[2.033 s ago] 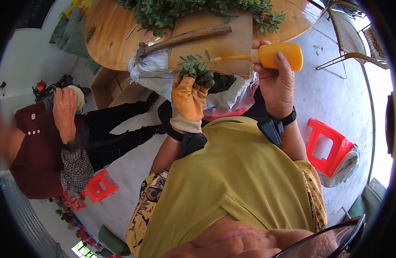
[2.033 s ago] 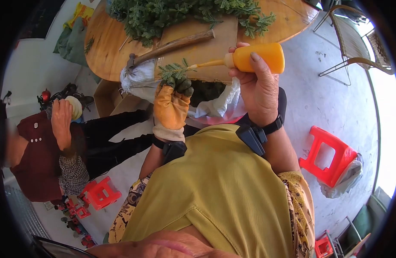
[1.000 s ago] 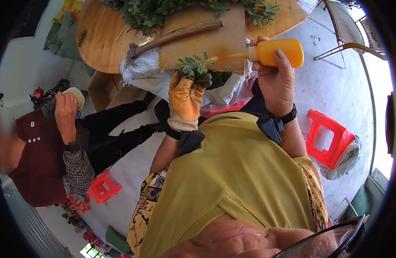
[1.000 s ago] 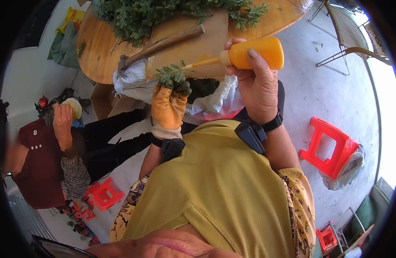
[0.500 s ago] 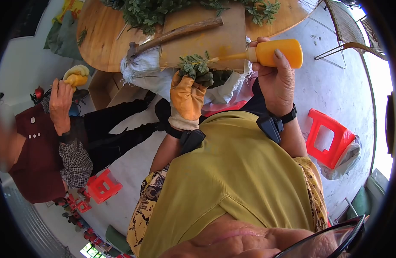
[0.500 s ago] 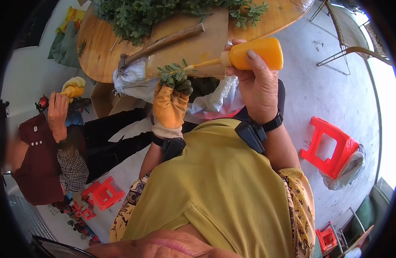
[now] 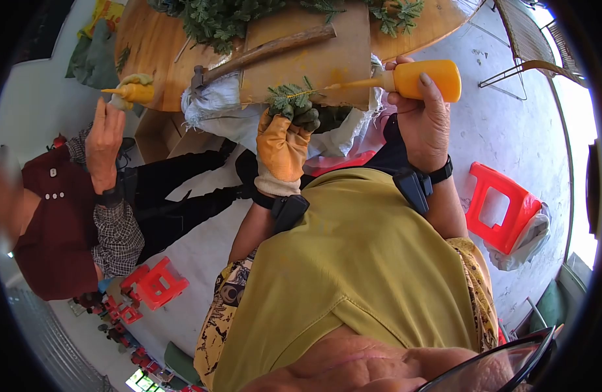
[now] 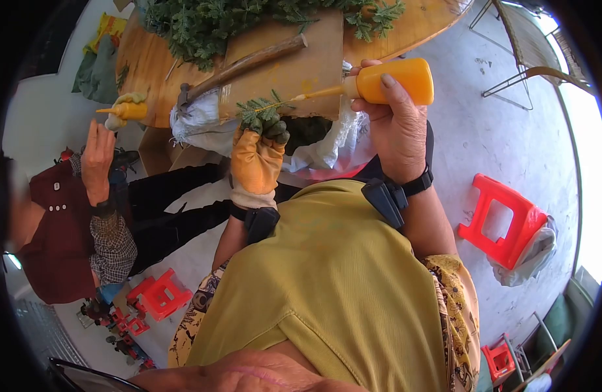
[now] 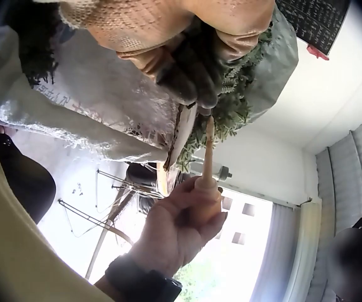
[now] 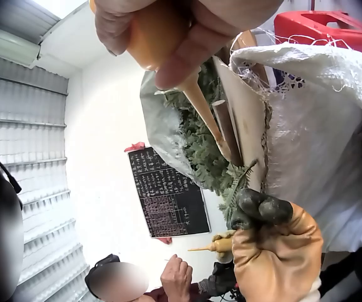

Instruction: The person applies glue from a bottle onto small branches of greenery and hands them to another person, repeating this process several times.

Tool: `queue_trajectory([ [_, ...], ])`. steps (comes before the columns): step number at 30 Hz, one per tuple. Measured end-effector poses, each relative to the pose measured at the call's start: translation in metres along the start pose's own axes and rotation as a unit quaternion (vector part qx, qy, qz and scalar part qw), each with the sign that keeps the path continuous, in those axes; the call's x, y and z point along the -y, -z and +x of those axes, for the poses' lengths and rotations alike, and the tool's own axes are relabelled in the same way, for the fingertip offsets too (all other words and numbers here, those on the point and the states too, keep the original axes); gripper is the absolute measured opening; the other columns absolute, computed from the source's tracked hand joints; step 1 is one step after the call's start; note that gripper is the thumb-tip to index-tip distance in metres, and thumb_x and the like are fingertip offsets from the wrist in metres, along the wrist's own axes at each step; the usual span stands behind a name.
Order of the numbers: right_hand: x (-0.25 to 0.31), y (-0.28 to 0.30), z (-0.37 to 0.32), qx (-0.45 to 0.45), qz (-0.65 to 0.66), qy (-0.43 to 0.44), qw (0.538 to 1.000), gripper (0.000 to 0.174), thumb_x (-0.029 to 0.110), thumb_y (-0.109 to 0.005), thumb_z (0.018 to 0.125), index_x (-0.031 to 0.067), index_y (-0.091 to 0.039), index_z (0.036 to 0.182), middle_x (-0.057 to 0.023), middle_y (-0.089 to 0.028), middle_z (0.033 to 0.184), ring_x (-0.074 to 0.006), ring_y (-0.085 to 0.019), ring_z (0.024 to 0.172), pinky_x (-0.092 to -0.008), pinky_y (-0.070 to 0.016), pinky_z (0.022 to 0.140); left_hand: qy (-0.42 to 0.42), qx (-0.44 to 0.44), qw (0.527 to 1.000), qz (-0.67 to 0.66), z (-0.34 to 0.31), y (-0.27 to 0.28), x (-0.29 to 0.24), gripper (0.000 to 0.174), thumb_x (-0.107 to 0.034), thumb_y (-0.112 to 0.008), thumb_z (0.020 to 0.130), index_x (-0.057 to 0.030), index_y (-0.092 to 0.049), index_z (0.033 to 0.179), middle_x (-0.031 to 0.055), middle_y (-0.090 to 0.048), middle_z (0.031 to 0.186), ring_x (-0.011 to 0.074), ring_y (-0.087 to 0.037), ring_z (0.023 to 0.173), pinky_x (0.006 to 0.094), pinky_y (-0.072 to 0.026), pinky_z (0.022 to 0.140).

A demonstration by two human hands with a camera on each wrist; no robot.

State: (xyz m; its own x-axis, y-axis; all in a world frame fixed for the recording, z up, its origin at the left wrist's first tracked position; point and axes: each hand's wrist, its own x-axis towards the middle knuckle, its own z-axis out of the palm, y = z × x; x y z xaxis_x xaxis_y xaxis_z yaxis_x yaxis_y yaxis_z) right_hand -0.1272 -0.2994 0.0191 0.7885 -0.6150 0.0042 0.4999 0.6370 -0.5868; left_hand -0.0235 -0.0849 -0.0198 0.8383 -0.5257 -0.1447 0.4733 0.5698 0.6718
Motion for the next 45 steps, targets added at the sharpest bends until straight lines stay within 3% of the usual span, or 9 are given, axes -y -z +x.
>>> queue_trajectory([
  [6,0.001,0.006,-0.001,0.001,-0.009,0.002,1.0,0.033,0.013,-0.06,0.091,-0.0078,-0.055,0.116,-0.0219,-0.062,0.11,-0.0262,-0.065,0.095,-0.0308,-0.0587,0.07,-0.002,0.007,1.0,-0.012,0.001,0.002,0.002,0.022,-0.006,-0.05,0.093,0.0,-0.057,0.113,0.0145,-0.067,0.104,0.0258,-0.068,0.089,0.0401,-0.0584,0.081],
  [8,0.003,0.004,-0.003,-0.012,-0.011,0.005,1.0,0.033,0.013,-0.06,0.091,-0.0084,-0.055,0.115,-0.0224,-0.062,0.11,-0.0259,-0.065,0.094,-0.0305,-0.0584,0.07,-0.008,-0.036,0.999,-0.004,0.001,-0.002,0.002,0.018,-0.006,-0.051,0.093,-0.0013,-0.06,0.107,0.0147,-0.068,0.095,0.0244,-0.068,0.08,0.0371,-0.0594,0.073],
  [13,0.009,0.004,-0.007,-0.036,-0.012,0.023,0.999,0.034,0.013,-0.059,0.091,-0.0097,-0.054,0.115,-0.0232,-0.062,0.109,-0.0255,-0.064,0.09,-0.0296,-0.0573,0.069,-0.009,-0.038,0.999,0.018,0.0,-0.002,0.0,0.017,-0.005,-0.052,0.092,-0.0012,-0.061,0.105,0.0143,-0.068,0.094,0.0249,-0.068,0.08,0.038,-0.0592,0.074],
  [20,0.018,-0.006,-0.008,0.009,0.026,0.022,0.999,0.038,0.016,-0.059,0.091,-0.0104,-0.054,0.117,-0.0236,-0.062,0.109,-0.0265,-0.063,0.095,-0.0297,-0.0572,0.068,-0.041,-0.046,0.983,0.173,-0.011,-0.022,-0.002,0.017,0.001,-0.05,0.088,0.0003,-0.061,0.101,0.0141,-0.068,0.093,0.0251,-0.069,0.079,0.0367,-0.0592,0.073],
  [35,0.012,-0.012,-0.012,0.036,0.014,0.004,0.999,0.038,0.016,-0.061,0.089,-0.0098,-0.054,0.117,-0.0225,-0.062,0.109,-0.0287,-0.063,0.101,-0.0303,-0.0578,0.068,-0.069,-0.023,0.974,0.217,-0.018,-0.024,0.002,0.018,0.002,-0.052,0.087,0.0002,-0.061,0.103,0.0104,-0.068,0.095,0.0187,-0.068,0.08,0.0277,-0.055,0.075],
  [45,0.011,-0.013,-0.015,0.031,0.0,0.005,1.0,0.038,0.016,-0.061,0.089,-0.0091,-0.054,0.118,-0.0226,-0.062,0.109,-0.0287,-0.062,0.101,-0.0298,-0.0576,0.068,-0.063,-0.027,0.971,0.23,-0.015,-0.011,0.004,0.019,0.002,-0.049,0.089,0.0026,-0.059,0.105,0.0158,-0.068,0.094,0.0277,-0.07,0.079,0.0363,-0.0588,0.072],
])
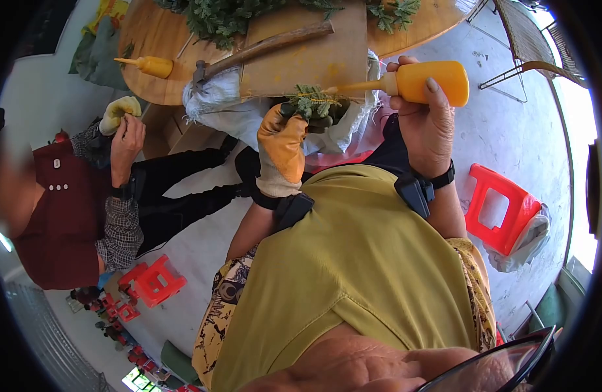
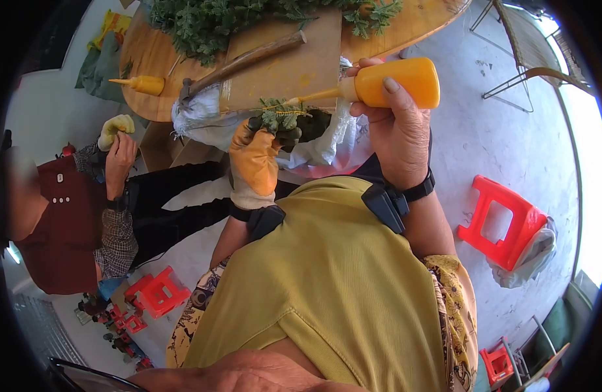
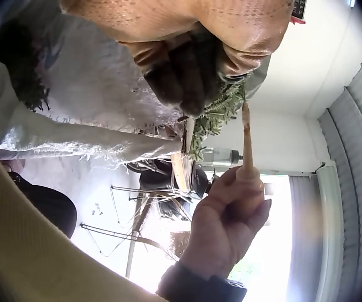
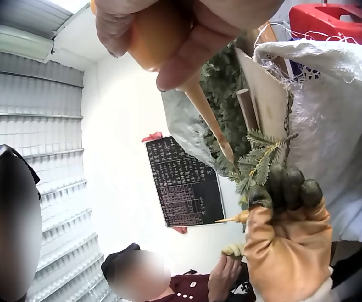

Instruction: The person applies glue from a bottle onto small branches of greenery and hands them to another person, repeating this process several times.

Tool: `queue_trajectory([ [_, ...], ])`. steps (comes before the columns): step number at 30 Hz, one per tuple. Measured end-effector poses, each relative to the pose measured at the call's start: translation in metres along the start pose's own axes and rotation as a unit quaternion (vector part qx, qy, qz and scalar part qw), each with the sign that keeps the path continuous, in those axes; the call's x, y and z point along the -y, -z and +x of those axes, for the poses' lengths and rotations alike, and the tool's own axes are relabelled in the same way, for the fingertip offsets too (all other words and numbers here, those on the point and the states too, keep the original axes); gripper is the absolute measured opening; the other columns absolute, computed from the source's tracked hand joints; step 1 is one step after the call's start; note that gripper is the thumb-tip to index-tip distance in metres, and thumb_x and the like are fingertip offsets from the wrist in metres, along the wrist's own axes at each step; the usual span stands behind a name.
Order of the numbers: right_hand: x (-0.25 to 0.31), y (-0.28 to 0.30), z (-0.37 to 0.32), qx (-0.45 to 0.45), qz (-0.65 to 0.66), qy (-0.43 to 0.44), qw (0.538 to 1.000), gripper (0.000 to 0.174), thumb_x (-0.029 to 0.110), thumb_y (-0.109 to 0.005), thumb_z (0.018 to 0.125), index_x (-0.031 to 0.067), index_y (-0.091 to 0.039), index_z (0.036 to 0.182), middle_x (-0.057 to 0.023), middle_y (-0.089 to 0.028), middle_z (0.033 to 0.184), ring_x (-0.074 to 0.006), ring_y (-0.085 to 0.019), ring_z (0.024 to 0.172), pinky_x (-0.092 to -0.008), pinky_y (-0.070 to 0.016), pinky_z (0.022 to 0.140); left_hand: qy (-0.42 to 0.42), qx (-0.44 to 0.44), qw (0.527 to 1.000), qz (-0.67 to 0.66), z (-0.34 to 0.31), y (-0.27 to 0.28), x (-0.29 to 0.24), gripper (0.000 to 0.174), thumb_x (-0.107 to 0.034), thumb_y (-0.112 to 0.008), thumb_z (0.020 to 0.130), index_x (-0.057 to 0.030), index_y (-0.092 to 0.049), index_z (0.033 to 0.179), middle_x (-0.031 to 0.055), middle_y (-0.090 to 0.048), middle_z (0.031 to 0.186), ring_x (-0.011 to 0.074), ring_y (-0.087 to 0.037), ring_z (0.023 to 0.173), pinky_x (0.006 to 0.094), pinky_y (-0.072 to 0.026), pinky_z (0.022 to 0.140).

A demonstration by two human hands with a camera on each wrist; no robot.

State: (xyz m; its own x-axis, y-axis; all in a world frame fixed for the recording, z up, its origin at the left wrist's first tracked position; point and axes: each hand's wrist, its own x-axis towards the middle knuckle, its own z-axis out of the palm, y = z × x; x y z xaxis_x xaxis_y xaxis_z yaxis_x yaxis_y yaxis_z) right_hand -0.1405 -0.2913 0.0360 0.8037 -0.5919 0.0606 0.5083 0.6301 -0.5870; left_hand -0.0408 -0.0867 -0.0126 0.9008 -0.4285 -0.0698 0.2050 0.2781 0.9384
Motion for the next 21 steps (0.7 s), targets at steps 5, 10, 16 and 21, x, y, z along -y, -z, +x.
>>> queue_trajectory([
  [5,-0.001,0.001,-0.001,-0.006,-0.004,0.001,1.0,0.038,0.016,-0.061,0.089,-0.0084,-0.054,0.118,-0.0224,-0.062,0.11,-0.0282,-0.063,0.1,-0.03,-0.0575,0.068,0.015,-0.002,0.999,-0.044,-0.002,-0.01,-0.009,0.019,0.001,-0.048,0.089,0.0018,-0.06,0.105,0.0156,-0.068,0.094,0.0274,-0.07,0.078,0.0373,-0.0593,0.072],
  [10,0.0,0.006,-0.002,-0.011,-0.013,-0.001,1.0,0.039,0.015,-0.061,0.089,-0.0083,-0.054,0.119,-0.0226,-0.062,0.111,-0.0272,-0.063,0.099,-0.0302,-0.0574,0.069,0.023,-0.015,0.999,-0.033,0.0,-0.009,-0.01,0.019,0.001,-0.048,0.089,0.0006,-0.061,0.103,0.0145,-0.068,0.093,0.0263,-0.07,0.078,0.0373,-0.0592,0.073],
  [16,0.003,0.013,0.002,-0.006,0.015,0.006,1.0,0.038,0.015,-0.059,0.09,-0.009,-0.053,0.119,-0.0228,-0.062,0.11,-0.0268,-0.064,0.095,-0.03,-0.0572,0.068,0.034,0.005,0.999,-0.006,0.0,0.009,-0.013,0.019,0.0,-0.049,0.089,0.0005,-0.062,0.104,0.0113,-0.069,0.093,0.02,-0.068,0.079,0.0323,-0.0573,0.073],
  [21,0.01,0.021,0.006,-0.051,0.025,0.019,0.998,0.038,0.015,-0.058,0.091,-0.0096,-0.052,0.119,-0.0226,-0.062,0.109,-0.024,-0.064,0.086,-0.029,-0.0552,0.067,0.083,0.085,0.949,0.292,-0.007,0.031,-0.048,0.012,-0.007,-0.059,0.09,0.0005,-0.066,0.096,0.0018,-0.067,0.083,0.0051,-0.058,0.07,0.0208,-0.0476,0.065],
])
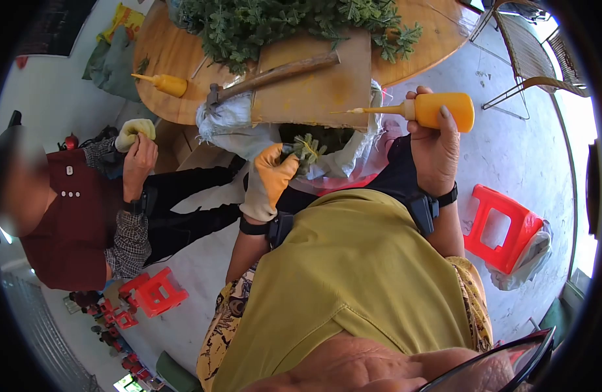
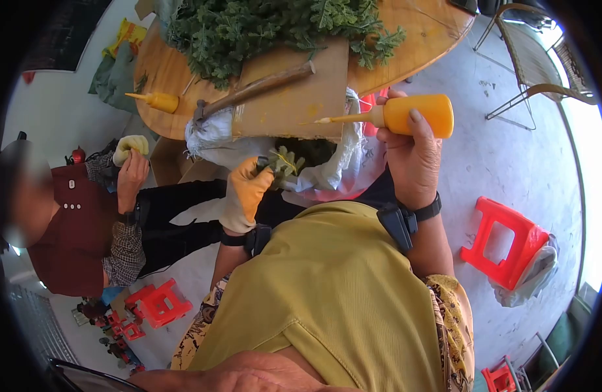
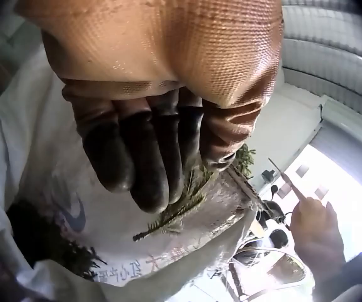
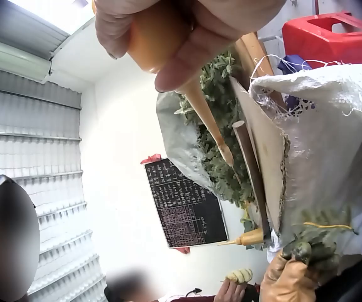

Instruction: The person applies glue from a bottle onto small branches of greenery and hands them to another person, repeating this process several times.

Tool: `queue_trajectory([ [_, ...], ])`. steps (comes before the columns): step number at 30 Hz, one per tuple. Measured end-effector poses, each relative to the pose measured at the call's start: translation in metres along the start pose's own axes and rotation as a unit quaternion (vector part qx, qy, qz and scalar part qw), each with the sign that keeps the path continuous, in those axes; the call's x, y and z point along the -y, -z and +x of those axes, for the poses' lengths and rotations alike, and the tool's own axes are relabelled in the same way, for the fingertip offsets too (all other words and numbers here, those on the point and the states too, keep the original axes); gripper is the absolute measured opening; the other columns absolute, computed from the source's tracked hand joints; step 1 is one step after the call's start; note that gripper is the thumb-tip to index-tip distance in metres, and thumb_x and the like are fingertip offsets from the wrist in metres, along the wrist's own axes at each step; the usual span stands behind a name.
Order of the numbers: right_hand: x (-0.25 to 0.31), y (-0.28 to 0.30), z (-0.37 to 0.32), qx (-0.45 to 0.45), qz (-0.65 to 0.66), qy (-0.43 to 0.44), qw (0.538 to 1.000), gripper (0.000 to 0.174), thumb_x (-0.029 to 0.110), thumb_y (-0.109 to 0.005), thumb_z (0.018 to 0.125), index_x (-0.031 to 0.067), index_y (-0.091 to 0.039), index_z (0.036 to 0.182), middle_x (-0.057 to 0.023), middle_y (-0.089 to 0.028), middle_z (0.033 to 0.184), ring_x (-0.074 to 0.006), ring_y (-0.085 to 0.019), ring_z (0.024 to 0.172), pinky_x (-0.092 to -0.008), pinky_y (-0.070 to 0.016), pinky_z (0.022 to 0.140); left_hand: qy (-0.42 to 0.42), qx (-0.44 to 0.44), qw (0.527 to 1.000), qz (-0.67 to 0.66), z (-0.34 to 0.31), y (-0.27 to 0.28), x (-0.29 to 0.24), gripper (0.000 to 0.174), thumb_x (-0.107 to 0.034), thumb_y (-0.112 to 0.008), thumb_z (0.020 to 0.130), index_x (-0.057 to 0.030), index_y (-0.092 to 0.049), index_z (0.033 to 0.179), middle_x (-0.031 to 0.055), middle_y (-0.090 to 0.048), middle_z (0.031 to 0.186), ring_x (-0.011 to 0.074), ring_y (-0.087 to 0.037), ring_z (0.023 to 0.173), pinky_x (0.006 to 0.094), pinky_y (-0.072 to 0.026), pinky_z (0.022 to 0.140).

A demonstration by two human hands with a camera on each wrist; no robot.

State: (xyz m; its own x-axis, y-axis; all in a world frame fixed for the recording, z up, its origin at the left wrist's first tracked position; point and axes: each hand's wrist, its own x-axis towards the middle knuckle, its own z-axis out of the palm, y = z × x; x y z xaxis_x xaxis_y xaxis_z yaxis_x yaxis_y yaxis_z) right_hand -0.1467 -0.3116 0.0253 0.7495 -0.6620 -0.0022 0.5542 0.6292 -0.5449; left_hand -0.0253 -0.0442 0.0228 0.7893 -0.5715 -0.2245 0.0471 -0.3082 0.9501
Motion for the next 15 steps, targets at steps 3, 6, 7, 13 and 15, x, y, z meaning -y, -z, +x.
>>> queue_trajectory([
  [3,0.001,0.003,0.003,-0.021,-0.002,0.007,1.0,0.038,0.016,-0.058,0.091,-0.0102,-0.052,0.119,-0.0231,-0.062,0.11,-0.0236,-0.064,0.084,-0.0285,-0.0548,0.067,-0.063,-0.047,0.996,0.046,0.003,0.005,0.006,0.015,-0.008,-0.061,0.09,0.0009,-0.066,0.1,0.0009,-0.065,0.078,0.0039,-0.055,0.068,0.0196,-0.0457,0.062],
  [6,0.001,0.008,0.005,-0.041,-0.001,0.009,0.999,0.039,0.017,-0.058,0.091,-0.0107,-0.051,0.118,-0.0238,-0.061,0.111,-0.0233,-0.064,0.08,-0.0281,-0.0543,0.067,-0.057,-0.084,0.993,0.056,0.019,0.016,-0.032,0.018,-0.012,-0.062,0.09,0.0014,-0.066,0.102,0.0,-0.065,0.077,0.0043,-0.056,0.069,0.0208,-0.0466,0.062],
  [7,0.001,0.009,0.007,-0.046,0.001,0.006,0.999,0.04,0.017,-0.058,0.091,-0.0109,-0.051,0.118,-0.0243,-0.06,0.111,-0.0232,-0.063,0.078,-0.0279,-0.054,0.067,-0.04,-0.11,0.993,0.036,0.03,0.019,-0.046,0.019,-0.012,-0.062,0.09,0.0007,-0.066,0.103,-0.0006,-0.065,0.077,0.0043,-0.056,0.07,0.021,-0.0471,0.062],
  [13,0.006,0.018,0.01,-0.034,0.006,0.011,0.999,0.041,0.019,-0.059,0.091,-0.0109,-0.051,0.119,-0.0254,-0.059,0.112,-0.0235,-0.062,0.077,-0.0284,-0.0535,0.067,-0.166,-0.232,0.817,0.502,0.133,0.041,-0.102,0.04,-0.033,-0.066,0.084,-0.0033,-0.066,0.111,0.0153,-0.069,0.093,0.0291,-0.067,0.078,0.0368,-0.0523,0.069],
  [15,0.009,0.02,0.011,-0.038,0.007,0.013,0.999,0.041,0.019,-0.059,0.091,-0.0108,-0.051,0.119,-0.0255,-0.059,0.112,-0.0237,-0.062,0.077,-0.0285,-0.0535,0.067,-0.174,-0.247,0.749,0.59,0.162,0.043,-0.11,0.047,-0.04,-0.067,0.082,-0.0037,-0.065,0.112,0.0192,-0.069,0.096,0.0348,-0.068,0.085,0.0411,-0.0527,0.074],
])
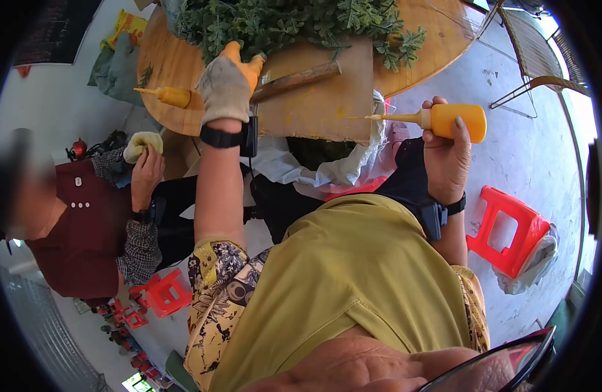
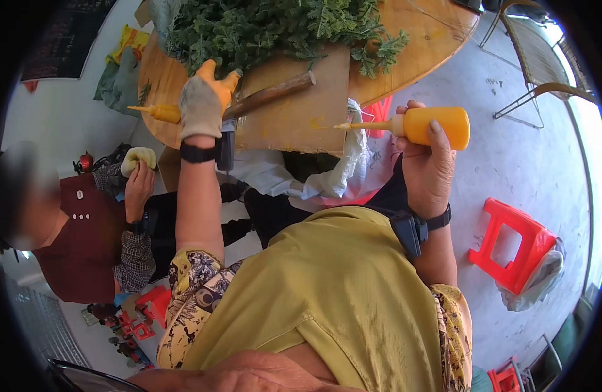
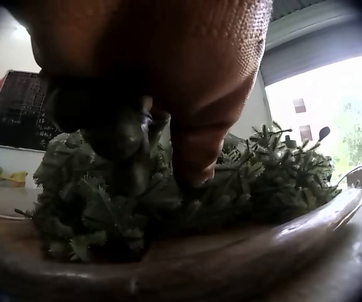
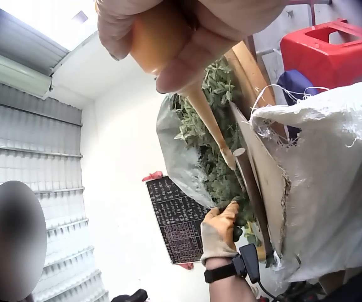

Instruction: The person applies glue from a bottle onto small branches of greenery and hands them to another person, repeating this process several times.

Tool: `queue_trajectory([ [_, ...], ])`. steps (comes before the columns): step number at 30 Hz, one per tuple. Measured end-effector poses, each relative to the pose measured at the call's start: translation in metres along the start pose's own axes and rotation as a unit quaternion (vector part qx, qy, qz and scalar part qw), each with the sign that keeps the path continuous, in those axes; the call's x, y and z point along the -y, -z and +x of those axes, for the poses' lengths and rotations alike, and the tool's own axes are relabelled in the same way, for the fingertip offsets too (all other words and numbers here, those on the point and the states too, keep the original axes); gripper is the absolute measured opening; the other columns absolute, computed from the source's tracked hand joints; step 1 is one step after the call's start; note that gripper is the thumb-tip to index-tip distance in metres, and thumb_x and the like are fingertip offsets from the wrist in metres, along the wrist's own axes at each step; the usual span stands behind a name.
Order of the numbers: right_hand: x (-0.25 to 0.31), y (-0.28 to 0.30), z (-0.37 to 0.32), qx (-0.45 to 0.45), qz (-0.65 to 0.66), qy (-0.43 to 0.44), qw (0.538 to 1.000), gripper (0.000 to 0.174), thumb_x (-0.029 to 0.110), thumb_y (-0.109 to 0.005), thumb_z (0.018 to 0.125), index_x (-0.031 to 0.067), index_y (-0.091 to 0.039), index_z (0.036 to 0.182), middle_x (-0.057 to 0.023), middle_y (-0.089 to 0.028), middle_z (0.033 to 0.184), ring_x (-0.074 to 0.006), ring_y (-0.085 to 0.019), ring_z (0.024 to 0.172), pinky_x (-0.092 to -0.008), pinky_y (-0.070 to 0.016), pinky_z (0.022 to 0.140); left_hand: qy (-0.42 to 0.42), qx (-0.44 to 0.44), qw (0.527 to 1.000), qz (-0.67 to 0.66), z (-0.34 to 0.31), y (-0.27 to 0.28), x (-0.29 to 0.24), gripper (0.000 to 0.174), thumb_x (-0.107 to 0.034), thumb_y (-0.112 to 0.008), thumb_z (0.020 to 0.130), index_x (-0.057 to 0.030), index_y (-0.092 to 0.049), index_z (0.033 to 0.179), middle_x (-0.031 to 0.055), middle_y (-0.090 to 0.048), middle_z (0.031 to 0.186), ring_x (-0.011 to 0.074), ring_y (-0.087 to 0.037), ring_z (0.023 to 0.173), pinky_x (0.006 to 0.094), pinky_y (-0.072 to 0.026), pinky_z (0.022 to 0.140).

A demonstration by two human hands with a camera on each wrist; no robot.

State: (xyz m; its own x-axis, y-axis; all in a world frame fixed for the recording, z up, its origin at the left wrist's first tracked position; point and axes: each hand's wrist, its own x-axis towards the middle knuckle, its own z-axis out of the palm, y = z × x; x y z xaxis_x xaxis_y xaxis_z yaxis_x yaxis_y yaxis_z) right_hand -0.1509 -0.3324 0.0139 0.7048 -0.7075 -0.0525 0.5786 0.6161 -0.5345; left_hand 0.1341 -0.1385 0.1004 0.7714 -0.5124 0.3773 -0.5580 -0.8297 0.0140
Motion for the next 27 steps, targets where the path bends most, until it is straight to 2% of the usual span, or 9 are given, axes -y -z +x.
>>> queue_trajectory([
  [7,0.005,0.005,0.0,-0.035,-0.006,0.01,0.999,0.041,0.018,-0.059,0.09,-0.0111,-0.051,0.118,-0.0263,-0.059,0.112,-0.0243,-0.063,0.079,-0.029,-0.0536,0.066,0.008,0.07,0.997,0.008,0.026,-0.04,0.019,0.039,-0.036,-0.068,0.08,-0.0052,-0.069,0.105,0.0226,-0.068,0.095,0.039,-0.065,0.092,0.0448,-0.0522,0.079],
  [10,0.007,0.006,0.0,-0.025,-0.007,0.01,1.0,0.041,0.018,-0.059,0.09,-0.0113,-0.051,0.118,-0.0263,-0.059,0.112,-0.0237,-0.063,0.078,-0.0286,-0.0532,0.066,0.009,-0.039,0.998,-0.05,0.018,-0.04,0.03,0.034,-0.028,-0.069,0.081,-0.0015,-0.07,0.102,0.0197,-0.07,0.091,0.0329,-0.068,0.087,0.0397,-0.0526,0.076],
  [13,0.006,0.005,-0.001,-0.019,-0.003,0.006,1.0,0.041,0.018,-0.059,0.09,-0.0114,-0.051,0.118,-0.0262,-0.059,0.112,-0.0225,-0.062,0.075,-0.0279,-0.0528,0.067,0.087,-0.038,0.947,-0.308,-0.005,-0.025,0.035,0.027,-0.021,-0.068,0.084,0.0043,-0.067,0.094,0.0118,-0.069,0.078,0.0164,-0.066,0.073,0.0306,-0.0521,0.066],
  [16,0.005,0.005,-0.003,-0.008,-0.008,0.002,1.0,0.042,0.019,-0.059,0.09,-0.0117,-0.051,0.118,-0.0258,-0.059,0.112,-0.0212,-0.062,0.072,-0.0273,-0.0522,0.068,0.098,-0.027,0.798,-0.594,-0.034,-0.019,0.042,0.015,-0.008,-0.065,0.084,0.0046,-0.066,0.091,0.0012,-0.063,0.077,0.0064,-0.052,0.07,0.0225,-0.0429,0.062],
  [20,0.006,0.001,-0.005,0.005,-0.005,-0.004,1.0,0.043,0.02,-0.059,0.09,-0.0119,-0.051,0.118,-0.0255,-0.06,0.112,-0.0203,-0.061,0.069,-0.0272,-0.052,0.067,-0.015,-0.062,0.866,-0.496,-0.059,-0.012,0.047,0.008,-0.004,-0.059,0.088,0.0009,-0.065,0.091,-0.001,-0.064,0.081,0.004,-0.054,0.074,0.0212,-0.0453,0.067],
  [21,0.007,0.001,-0.005,0.006,-0.01,0.001,1.0,0.043,0.02,-0.059,0.09,-0.012,-0.051,0.119,-0.0254,-0.06,0.112,-0.0203,-0.061,0.07,-0.027,-0.052,0.067,0.12,0.028,0.683,-0.72,-0.071,-0.001,0.031,0.009,-0.003,-0.058,0.088,-0.0007,-0.066,0.093,-0.0013,-0.065,0.081,0.0057,-0.058,0.077,0.0224,-0.048,0.07],
  [22,0.008,0.001,-0.006,0.006,-0.016,0.006,1.0,0.043,0.02,-0.059,0.09,-0.012,-0.051,0.119,-0.0253,-0.06,0.112,-0.0203,-0.061,0.07,-0.0268,-0.052,0.067,0.122,0.028,0.682,-0.721,-0.077,-0.005,0.03,0.009,-0.003,-0.058,0.088,-0.0007,-0.066,0.093,-0.0013,-0.065,0.081,0.0057,-0.058,0.077,0.0224,-0.048,0.07],
  [24,0.008,0.001,-0.006,0.006,-0.014,0.01,1.0,0.043,0.02,-0.059,0.09,-0.0122,-0.051,0.119,-0.0254,-0.059,0.112,-0.021,-0.061,0.073,-0.0265,-0.0523,0.067,-0.018,-0.023,0.842,-0.539,-0.091,-0.019,0.029,0.008,-0.004,-0.059,0.089,-0.0003,-0.065,0.092,-0.0024,-0.064,0.08,0.0074,-0.06,0.076,0.0255,-0.0487,0.066],
  [27,0.01,-0.001,-0.009,0.0,-0.014,0.013,1.0,0.043,0.019,-0.059,0.091,-0.0124,-0.051,0.118,-0.0257,-0.059,0.112,-0.0226,-0.062,0.081,-0.0259,-0.0528,0.067,-0.063,0.017,0.945,-0.321,-0.094,0.003,0.002,0.006,-0.006,-0.061,0.086,-0.0012,-0.063,0.088,0.0073,-0.065,0.077,0.0231,-0.062,0.068,0.0326,-0.0477,0.063],
])
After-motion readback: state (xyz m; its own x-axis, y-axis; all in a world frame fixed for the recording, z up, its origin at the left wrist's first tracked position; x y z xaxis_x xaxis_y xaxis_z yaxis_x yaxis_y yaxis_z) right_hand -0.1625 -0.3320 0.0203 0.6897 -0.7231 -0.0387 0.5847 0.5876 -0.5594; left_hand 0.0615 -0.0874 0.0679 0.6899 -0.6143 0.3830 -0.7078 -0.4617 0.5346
